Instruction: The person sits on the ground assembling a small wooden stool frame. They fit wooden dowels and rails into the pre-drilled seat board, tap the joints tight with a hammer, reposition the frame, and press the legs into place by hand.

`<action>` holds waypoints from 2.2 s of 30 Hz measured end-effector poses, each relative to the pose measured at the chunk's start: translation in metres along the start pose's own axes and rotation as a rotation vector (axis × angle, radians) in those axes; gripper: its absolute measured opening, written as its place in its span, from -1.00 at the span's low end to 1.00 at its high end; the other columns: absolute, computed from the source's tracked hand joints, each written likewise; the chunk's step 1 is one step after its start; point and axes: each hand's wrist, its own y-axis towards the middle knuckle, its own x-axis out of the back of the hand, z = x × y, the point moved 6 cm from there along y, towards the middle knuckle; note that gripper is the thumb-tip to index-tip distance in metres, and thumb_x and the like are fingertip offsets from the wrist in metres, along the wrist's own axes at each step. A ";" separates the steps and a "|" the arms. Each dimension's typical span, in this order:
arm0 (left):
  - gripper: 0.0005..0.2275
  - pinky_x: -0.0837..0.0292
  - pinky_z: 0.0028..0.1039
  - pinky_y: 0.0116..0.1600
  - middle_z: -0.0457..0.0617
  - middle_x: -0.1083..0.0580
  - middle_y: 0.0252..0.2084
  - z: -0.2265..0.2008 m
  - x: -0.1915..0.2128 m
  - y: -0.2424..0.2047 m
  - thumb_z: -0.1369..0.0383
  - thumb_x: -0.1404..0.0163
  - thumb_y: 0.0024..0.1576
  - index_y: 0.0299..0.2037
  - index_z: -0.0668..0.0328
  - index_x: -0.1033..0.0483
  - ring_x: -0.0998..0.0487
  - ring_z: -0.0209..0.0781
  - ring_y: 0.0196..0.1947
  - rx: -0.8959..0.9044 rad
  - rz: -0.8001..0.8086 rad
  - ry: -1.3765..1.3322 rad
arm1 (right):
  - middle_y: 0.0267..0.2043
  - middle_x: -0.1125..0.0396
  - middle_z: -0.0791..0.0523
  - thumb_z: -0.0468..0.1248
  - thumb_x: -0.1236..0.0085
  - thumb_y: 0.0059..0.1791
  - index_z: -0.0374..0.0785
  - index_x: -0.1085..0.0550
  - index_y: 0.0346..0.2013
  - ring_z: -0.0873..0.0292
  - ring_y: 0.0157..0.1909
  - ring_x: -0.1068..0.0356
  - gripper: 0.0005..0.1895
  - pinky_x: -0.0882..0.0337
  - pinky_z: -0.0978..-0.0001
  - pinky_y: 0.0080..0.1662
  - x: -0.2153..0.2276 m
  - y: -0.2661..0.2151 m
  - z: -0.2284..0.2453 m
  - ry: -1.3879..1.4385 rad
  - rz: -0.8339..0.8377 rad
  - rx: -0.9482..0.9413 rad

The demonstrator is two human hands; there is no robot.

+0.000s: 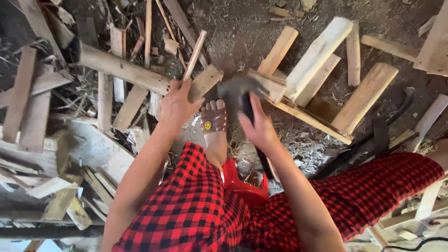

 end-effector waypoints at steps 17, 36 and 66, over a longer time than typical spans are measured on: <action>-0.73 -0.33 -0.19 0.05 0.16 -0.48 -0.11 -0.040 0.147 -0.113 0.38 0.14 0.16 0.02 0.27 -0.44 -0.39 -0.15 -0.14 -0.406 0.184 -0.814 | -0.23 -0.39 -0.18 -0.37 -0.13 -0.17 -0.39 -0.16 0.18 0.12 -0.25 -0.41 -0.35 -0.44 0.14 -0.27 0.049 -0.171 0.029 0.427 0.256 0.513; -0.61 -0.36 -0.28 0.09 -0.06 -0.48 -0.02 -0.285 -0.194 -0.179 0.10 0.04 0.05 0.07 -0.04 -0.39 -0.45 -0.14 0.04 -0.317 0.555 -0.349 | -0.58 -0.10 0.20 -0.29 0.13 -0.02 -0.05 -0.17 -0.20 0.31 -0.69 -0.12 -0.86 -0.21 0.56 -0.68 0.141 -0.282 -0.215 1.160 -0.765 -0.231; -0.57 -0.22 -0.14 0.21 0.14 -0.32 0.17 -0.246 -0.238 -0.116 0.27 0.18 0.13 0.21 0.21 -0.19 -0.32 0.04 0.19 -0.176 0.504 -0.302 | -0.48 -0.09 0.08 -0.21 0.11 0.02 -0.15 -0.12 0.05 0.24 -0.57 -0.19 -0.66 -0.26 0.50 -0.61 0.060 -0.176 -0.271 1.206 -0.300 -0.403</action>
